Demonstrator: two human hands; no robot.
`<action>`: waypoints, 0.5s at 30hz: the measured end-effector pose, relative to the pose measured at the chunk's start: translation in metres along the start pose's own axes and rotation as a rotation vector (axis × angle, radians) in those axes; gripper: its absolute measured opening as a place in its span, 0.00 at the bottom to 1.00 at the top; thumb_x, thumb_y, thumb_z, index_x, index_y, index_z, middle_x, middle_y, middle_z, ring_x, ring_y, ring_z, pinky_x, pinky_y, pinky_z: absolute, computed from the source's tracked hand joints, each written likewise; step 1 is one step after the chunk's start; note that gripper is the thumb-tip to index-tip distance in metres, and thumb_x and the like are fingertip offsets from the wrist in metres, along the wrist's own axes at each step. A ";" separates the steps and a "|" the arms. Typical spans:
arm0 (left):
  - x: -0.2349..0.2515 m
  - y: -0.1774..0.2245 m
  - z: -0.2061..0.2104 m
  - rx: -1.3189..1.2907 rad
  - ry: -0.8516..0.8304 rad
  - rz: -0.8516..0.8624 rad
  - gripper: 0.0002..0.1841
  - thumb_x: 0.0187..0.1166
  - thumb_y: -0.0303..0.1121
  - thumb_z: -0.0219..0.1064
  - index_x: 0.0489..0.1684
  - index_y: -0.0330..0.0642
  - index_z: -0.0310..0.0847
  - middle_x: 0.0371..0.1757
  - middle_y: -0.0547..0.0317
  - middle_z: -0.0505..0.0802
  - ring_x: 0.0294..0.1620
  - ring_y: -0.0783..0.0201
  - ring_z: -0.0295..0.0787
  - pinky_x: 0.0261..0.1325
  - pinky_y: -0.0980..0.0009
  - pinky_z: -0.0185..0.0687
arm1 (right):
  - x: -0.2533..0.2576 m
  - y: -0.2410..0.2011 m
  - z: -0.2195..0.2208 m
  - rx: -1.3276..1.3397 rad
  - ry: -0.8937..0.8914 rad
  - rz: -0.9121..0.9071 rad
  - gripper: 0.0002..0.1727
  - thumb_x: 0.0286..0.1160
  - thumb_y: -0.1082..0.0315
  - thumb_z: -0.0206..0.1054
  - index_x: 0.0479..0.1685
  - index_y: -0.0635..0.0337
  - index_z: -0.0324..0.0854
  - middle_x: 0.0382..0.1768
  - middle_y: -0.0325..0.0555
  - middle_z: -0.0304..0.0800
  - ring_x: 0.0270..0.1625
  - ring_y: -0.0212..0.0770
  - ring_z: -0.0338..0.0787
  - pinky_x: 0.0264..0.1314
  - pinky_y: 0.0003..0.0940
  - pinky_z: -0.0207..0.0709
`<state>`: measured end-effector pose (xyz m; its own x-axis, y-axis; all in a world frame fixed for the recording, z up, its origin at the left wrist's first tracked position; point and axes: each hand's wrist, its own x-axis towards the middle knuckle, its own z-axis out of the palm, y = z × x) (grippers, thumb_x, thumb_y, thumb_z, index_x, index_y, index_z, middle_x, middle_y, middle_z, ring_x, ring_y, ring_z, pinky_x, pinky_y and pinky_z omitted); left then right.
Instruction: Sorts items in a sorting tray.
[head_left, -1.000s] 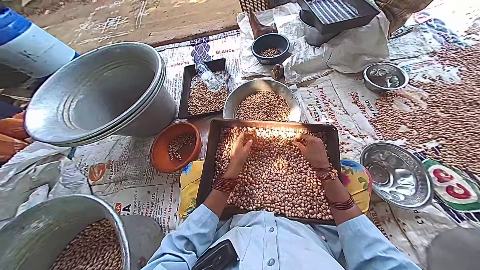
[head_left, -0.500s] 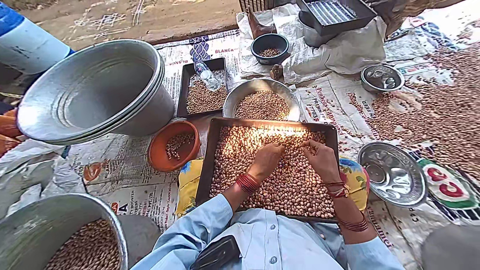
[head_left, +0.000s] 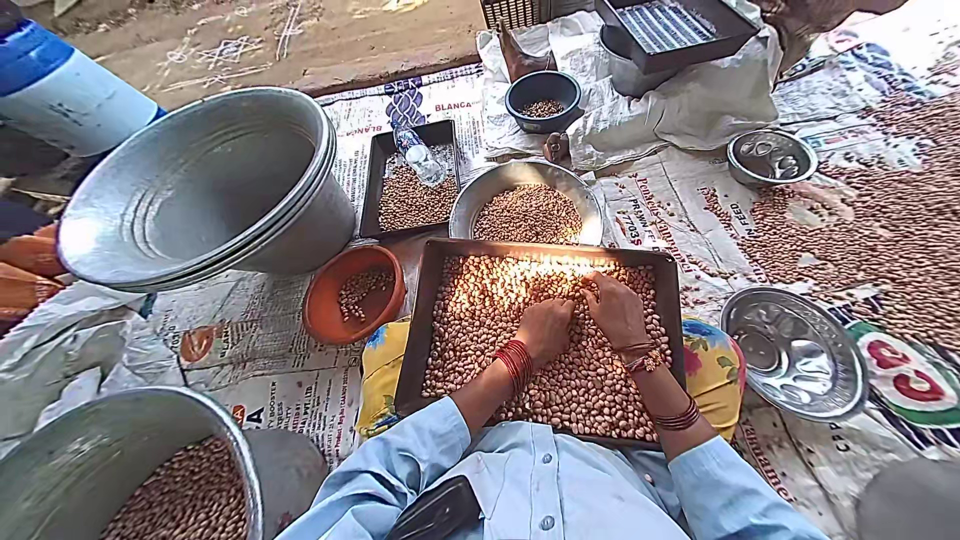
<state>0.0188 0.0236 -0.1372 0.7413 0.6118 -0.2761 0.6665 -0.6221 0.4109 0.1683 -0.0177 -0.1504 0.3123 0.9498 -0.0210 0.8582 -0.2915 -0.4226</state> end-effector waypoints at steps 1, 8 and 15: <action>-0.001 -0.009 -0.003 -0.129 0.033 0.003 0.17 0.88 0.33 0.55 0.63 0.34 0.85 0.57 0.41 0.93 0.60 0.45 0.92 0.64 0.47 0.83 | 0.001 0.000 0.000 0.008 0.006 -0.004 0.17 0.84 0.64 0.64 0.63 0.60 0.88 0.55 0.60 0.93 0.56 0.62 0.93 0.57 0.60 0.82; -0.005 -0.052 -0.026 -0.389 0.339 -0.134 0.13 0.85 0.34 0.62 0.55 0.40 0.89 0.37 0.52 0.92 0.39 0.59 0.86 0.51 0.59 0.81 | 0.005 -0.002 -0.007 0.002 -0.142 0.061 0.20 0.86 0.59 0.61 0.69 0.58 0.85 0.62 0.59 0.91 0.65 0.61 0.90 0.66 0.61 0.78; 0.012 -0.029 -0.016 -0.026 0.252 -0.056 0.17 0.90 0.32 0.55 0.62 0.38 0.89 0.58 0.39 0.93 0.62 0.41 0.92 0.66 0.45 0.83 | 0.005 0.027 -0.012 0.669 -0.049 0.069 0.09 0.82 0.66 0.62 0.48 0.61 0.84 0.22 0.36 0.75 0.23 0.30 0.70 0.30 0.28 0.65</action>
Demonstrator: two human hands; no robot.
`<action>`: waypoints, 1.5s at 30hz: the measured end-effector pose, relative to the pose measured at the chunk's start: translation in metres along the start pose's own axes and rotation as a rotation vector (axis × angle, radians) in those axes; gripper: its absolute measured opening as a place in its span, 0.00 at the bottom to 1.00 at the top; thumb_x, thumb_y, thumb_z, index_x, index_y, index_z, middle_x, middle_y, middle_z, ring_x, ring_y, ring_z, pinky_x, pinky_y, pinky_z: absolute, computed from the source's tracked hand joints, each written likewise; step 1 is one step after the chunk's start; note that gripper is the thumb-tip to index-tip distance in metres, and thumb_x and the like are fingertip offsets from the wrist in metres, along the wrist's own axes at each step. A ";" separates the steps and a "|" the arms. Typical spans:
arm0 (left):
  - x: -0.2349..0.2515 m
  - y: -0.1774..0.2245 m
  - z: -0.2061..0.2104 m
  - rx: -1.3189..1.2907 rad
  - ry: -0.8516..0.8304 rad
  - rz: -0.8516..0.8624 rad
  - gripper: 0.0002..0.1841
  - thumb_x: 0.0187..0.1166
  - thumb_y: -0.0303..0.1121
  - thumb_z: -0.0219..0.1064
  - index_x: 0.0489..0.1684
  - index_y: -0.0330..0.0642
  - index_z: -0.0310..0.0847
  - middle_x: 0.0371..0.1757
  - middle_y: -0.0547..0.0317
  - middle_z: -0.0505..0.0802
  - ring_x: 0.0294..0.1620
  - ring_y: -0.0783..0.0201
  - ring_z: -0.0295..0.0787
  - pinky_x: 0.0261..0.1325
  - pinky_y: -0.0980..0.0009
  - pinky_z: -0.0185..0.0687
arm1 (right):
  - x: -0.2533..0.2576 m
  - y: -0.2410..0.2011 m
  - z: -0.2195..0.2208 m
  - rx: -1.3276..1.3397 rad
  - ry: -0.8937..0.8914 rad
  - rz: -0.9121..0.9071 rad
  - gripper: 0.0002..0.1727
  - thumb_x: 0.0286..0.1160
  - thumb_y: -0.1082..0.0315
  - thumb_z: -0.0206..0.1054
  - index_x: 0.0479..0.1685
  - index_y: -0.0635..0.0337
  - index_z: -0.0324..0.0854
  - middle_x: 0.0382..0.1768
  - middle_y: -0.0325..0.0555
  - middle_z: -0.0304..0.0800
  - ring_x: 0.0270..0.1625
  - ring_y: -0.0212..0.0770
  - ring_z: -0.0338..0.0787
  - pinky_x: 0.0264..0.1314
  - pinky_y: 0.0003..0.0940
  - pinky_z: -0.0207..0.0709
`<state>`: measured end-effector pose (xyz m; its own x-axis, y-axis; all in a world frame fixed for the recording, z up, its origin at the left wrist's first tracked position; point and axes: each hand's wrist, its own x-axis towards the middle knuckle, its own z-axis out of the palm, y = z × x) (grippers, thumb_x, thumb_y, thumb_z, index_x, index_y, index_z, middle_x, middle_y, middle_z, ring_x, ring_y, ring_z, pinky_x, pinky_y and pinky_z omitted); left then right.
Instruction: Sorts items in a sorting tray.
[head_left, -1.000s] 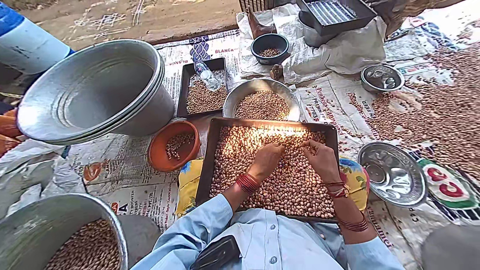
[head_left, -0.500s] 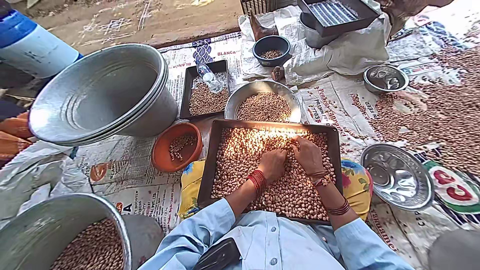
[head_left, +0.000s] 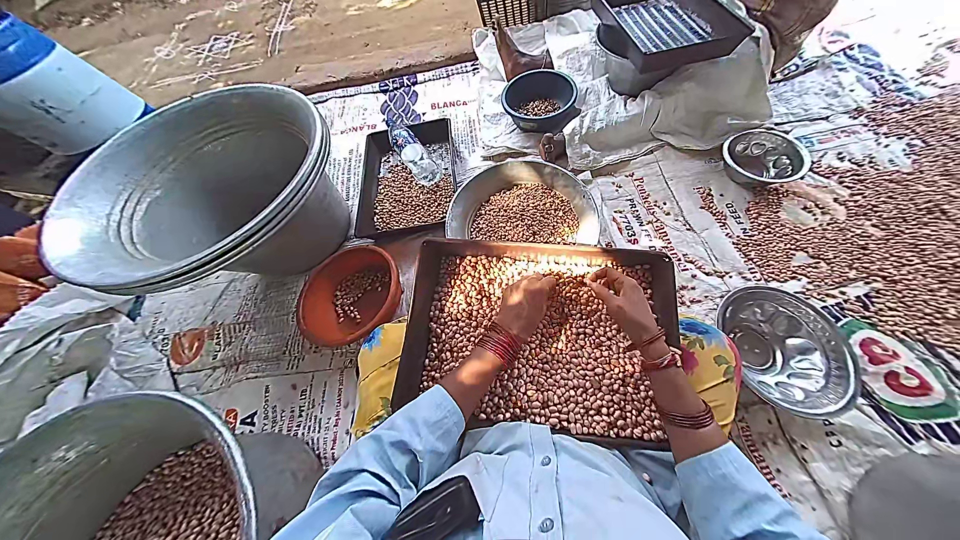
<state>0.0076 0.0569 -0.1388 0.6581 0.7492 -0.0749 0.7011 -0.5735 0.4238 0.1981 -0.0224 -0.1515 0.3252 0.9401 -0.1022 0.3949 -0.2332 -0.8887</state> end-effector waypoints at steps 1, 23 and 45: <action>-0.001 0.002 0.001 0.027 -0.010 0.005 0.16 0.90 0.31 0.54 0.61 0.37 0.88 0.58 0.39 0.93 0.62 0.41 0.91 0.66 0.45 0.83 | -0.001 0.009 -0.001 0.250 0.023 -0.021 0.06 0.80 0.70 0.57 0.44 0.59 0.79 0.19 0.29 0.71 0.19 0.23 0.67 0.24 0.20 0.61; -0.060 -0.009 0.012 -1.176 -0.730 -0.026 0.21 0.85 0.28 0.44 0.37 0.40 0.88 0.16 0.77 0.80 0.12 0.85 0.64 0.16 0.85 0.59 | -0.038 -0.007 0.008 -0.135 -0.113 -0.030 0.13 0.73 0.66 0.58 0.50 0.63 0.81 0.31 0.38 0.78 0.32 0.30 0.75 0.37 0.31 0.69; -0.071 0.019 0.014 -0.238 -0.426 0.159 0.14 0.86 0.34 0.61 0.56 0.34 0.88 0.54 0.40 0.92 0.58 0.43 0.90 0.62 0.44 0.82 | -0.077 -0.038 0.015 -0.754 -0.413 0.073 0.15 0.82 0.63 0.65 0.62 0.56 0.88 0.57 0.59 0.90 0.60 0.60 0.91 0.58 0.61 0.80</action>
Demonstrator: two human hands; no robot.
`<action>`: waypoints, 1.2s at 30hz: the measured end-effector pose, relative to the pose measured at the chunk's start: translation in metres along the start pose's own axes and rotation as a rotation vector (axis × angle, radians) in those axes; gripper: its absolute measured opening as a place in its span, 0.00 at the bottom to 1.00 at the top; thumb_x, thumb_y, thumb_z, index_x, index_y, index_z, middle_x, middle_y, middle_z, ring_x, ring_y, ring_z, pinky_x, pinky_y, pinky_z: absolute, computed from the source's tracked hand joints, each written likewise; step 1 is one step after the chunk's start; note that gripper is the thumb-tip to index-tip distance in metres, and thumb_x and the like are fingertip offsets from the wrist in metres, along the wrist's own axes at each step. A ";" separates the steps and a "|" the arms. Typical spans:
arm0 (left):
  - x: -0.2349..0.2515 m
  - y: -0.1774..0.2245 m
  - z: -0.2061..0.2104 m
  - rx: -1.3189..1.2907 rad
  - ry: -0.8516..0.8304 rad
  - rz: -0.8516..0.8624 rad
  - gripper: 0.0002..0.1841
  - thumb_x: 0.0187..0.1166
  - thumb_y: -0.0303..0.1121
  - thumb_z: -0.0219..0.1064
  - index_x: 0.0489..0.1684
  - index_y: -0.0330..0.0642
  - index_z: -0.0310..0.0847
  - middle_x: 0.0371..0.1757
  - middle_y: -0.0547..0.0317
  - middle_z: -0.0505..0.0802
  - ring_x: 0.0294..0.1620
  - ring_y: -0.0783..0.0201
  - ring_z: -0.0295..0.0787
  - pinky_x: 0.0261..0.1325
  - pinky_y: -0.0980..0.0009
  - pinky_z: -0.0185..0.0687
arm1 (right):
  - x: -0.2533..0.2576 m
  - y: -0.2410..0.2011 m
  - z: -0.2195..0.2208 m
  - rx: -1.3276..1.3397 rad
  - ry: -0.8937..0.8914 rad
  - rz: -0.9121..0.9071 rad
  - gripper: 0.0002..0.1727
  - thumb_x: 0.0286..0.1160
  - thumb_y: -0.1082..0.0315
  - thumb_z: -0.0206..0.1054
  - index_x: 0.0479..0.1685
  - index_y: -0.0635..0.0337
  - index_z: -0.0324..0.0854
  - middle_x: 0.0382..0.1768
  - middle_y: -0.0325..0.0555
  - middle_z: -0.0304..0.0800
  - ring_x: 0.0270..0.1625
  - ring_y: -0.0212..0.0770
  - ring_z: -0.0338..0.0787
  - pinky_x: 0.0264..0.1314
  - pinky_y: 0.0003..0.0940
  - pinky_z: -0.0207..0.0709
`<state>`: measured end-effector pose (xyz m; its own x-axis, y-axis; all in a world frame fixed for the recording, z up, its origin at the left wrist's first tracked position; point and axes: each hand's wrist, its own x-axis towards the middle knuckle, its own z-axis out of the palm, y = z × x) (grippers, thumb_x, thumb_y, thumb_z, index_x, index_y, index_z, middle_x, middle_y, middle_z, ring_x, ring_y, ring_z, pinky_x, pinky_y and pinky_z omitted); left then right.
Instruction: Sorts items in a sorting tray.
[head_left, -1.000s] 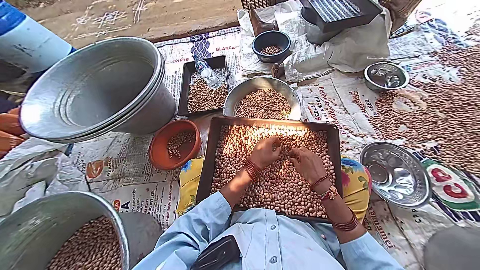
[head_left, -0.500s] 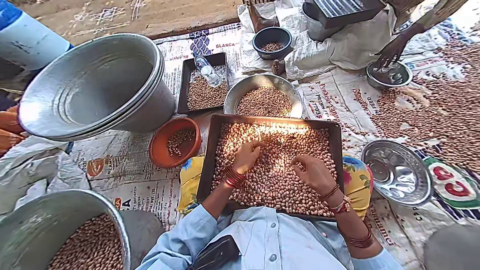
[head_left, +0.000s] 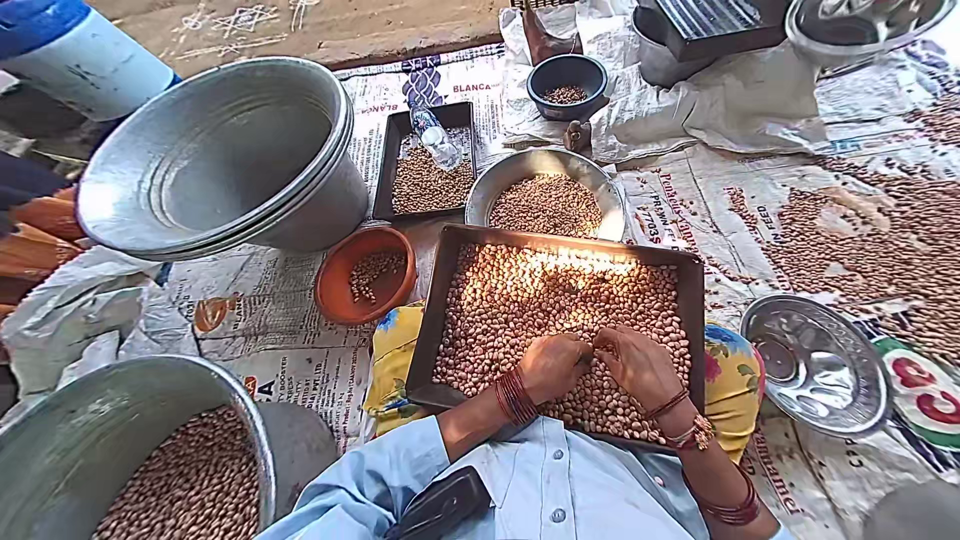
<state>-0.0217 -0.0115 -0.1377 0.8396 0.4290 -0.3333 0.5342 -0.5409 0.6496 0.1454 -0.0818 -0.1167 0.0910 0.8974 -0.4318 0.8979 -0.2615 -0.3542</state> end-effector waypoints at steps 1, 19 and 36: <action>-0.001 -0.004 0.000 -0.076 0.028 0.008 0.14 0.83 0.34 0.64 0.53 0.34 0.89 0.50 0.41 0.93 0.53 0.45 0.91 0.59 0.45 0.83 | -0.001 -0.001 -0.004 0.008 -0.001 0.002 0.15 0.82 0.64 0.66 0.62 0.57 0.88 0.57 0.60 0.90 0.60 0.61 0.90 0.59 0.61 0.81; -0.111 -0.111 -0.127 -0.088 0.815 -0.460 0.06 0.76 0.23 0.67 0.44 0.37 0.89 0.43 0.49 0.92 0.44 0.56 0.88 0.51 0.50 0.82 | -0.014 0.015 -0.045 0.088 0.214 0.067 0.18 0.84 0.72 0.63 0.70 0.61 0.84 0.61 0.64 0.90 0.60 0.66 0.91 0.63 0.67 0.78; 0.007 -0.057 -0.039 0.360 0.632 -0.235 0.10 0.76 0.32 0.70 0.49 0.44 0.94 0.62 0.40 0.91 0.69 0.37 0.82 0.73 0.40 0.71 | 0.009 -0.011 -0.028 -0.115 0.021 0.466 0.32 0.85 0.75 0.53 0.90 0.66 0.57 0.79 0.72 0.70 0.67 0.71 0.86 0.64 0.63 0.80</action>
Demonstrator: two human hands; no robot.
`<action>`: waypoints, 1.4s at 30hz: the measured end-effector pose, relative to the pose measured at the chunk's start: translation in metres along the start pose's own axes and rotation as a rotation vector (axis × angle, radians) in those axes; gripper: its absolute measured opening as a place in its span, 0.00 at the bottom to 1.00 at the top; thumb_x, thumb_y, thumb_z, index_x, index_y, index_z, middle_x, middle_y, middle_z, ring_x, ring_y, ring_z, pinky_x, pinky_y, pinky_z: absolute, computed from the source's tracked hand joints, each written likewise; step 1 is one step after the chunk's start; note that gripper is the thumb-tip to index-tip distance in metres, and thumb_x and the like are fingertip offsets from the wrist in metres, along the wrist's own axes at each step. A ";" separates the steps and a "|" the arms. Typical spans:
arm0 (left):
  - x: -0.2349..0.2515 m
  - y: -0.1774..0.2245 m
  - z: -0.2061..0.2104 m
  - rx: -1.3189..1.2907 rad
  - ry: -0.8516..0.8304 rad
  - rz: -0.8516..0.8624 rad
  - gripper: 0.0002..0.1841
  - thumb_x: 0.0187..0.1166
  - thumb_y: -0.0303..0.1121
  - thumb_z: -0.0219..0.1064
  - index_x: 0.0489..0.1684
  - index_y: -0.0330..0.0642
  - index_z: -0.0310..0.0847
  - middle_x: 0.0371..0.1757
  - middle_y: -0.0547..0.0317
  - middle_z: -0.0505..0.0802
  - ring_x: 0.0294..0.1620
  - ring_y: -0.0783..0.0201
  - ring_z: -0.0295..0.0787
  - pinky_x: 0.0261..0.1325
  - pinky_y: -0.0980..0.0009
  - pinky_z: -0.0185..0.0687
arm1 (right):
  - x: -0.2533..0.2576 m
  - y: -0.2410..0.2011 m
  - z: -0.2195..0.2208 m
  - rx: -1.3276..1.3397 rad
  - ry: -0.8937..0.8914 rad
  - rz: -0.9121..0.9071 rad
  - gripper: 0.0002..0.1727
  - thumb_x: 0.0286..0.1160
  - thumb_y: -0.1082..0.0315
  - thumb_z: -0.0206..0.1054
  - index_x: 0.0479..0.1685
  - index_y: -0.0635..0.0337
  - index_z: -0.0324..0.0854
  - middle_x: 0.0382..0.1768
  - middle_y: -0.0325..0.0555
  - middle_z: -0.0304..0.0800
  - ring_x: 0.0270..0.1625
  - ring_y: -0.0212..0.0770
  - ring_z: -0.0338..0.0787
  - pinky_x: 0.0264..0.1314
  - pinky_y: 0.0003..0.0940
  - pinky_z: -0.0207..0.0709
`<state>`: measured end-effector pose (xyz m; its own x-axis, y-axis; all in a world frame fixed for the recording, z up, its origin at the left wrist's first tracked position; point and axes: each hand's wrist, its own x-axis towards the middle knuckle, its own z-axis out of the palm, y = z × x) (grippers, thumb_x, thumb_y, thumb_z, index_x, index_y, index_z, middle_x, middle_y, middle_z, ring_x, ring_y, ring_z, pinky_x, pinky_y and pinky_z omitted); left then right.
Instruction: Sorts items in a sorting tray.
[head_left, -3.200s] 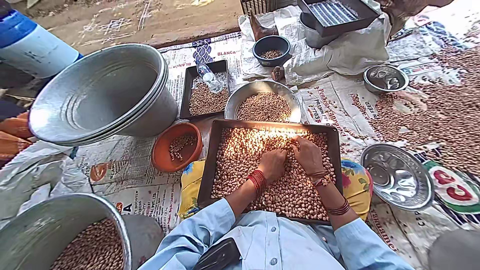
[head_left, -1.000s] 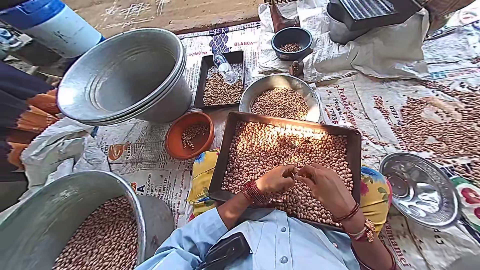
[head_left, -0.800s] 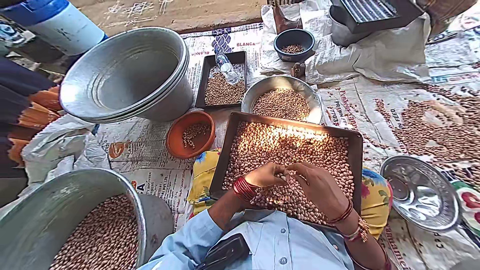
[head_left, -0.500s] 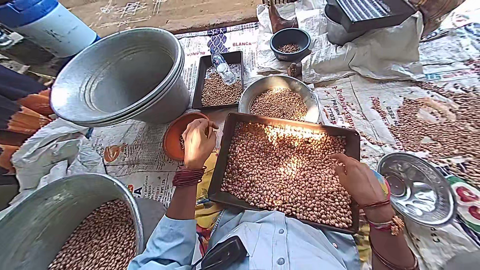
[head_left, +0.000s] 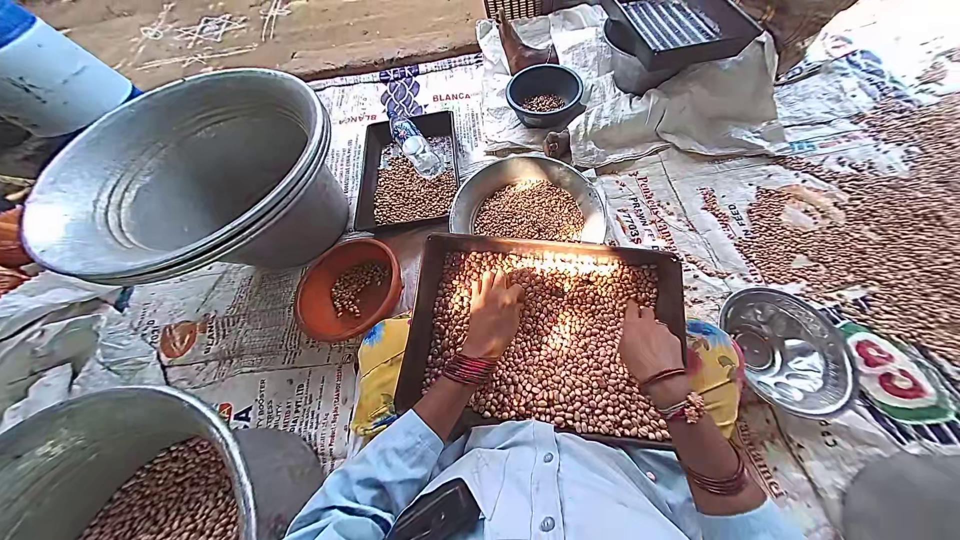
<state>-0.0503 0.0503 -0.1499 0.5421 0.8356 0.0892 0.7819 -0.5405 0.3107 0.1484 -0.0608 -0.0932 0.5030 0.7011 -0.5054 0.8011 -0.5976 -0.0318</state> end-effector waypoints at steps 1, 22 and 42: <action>0.000 0.000 0.001 0.002 0.011 0.004 0.09 0.75 0.31 0.71 0.48 0.44 0.94 0.61 0.39 0.91 0.69 0.36 0.83 0.72 0.39 0.72 | -0.007 -0.013 0.006 -0.008 -0.033 -0.033 0.35 0.84 0.75 0.54 0.93 0.65 0.51 0.82 0.73 0.66 0.65 0.71 0.87 0.61 0.61 0.82; 0.016 0.043 0.000 -0.675 -0.188 0.072 0.13 0.81 0.31 0.60 0.54 0.37 0.87 0.26 0.61 0.84 0.24 0.72 0.74 0.34 0.72 0.73 | 0.016 0.065 0.030 0.064 0.357 -0.388 0.12 0.78 0.68 0.67 0.55 0.55 0.92 0.53 0.59 0.93 0.54 0.66 0.92 0.49 0.64 0.80; 0.019 0.094 0.024 -1.272 -0.707 -0.279 0.17 0.94 0.33 0.43 0.42 0.38 0.79 0.23 0.68 0.79 0.17 0.78 0.69 0.21 0.81 0.64 | 0.005 0.050 0.005 0.577 0.212 -0.595 0.18 0.78 0.58 0.72 0.60 0.58 0.88 0.50 0.49 0.94 0.50 0.46 0.93 0.56 0.47 0.85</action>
<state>0.0411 0.0124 -0.1419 0.7491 0.4734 -0.4634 0.2977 0.3844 0.8739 0.1897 -0.0892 -0.1014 0.1470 0.9846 -0.0949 0.6893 -0.1708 -0.7041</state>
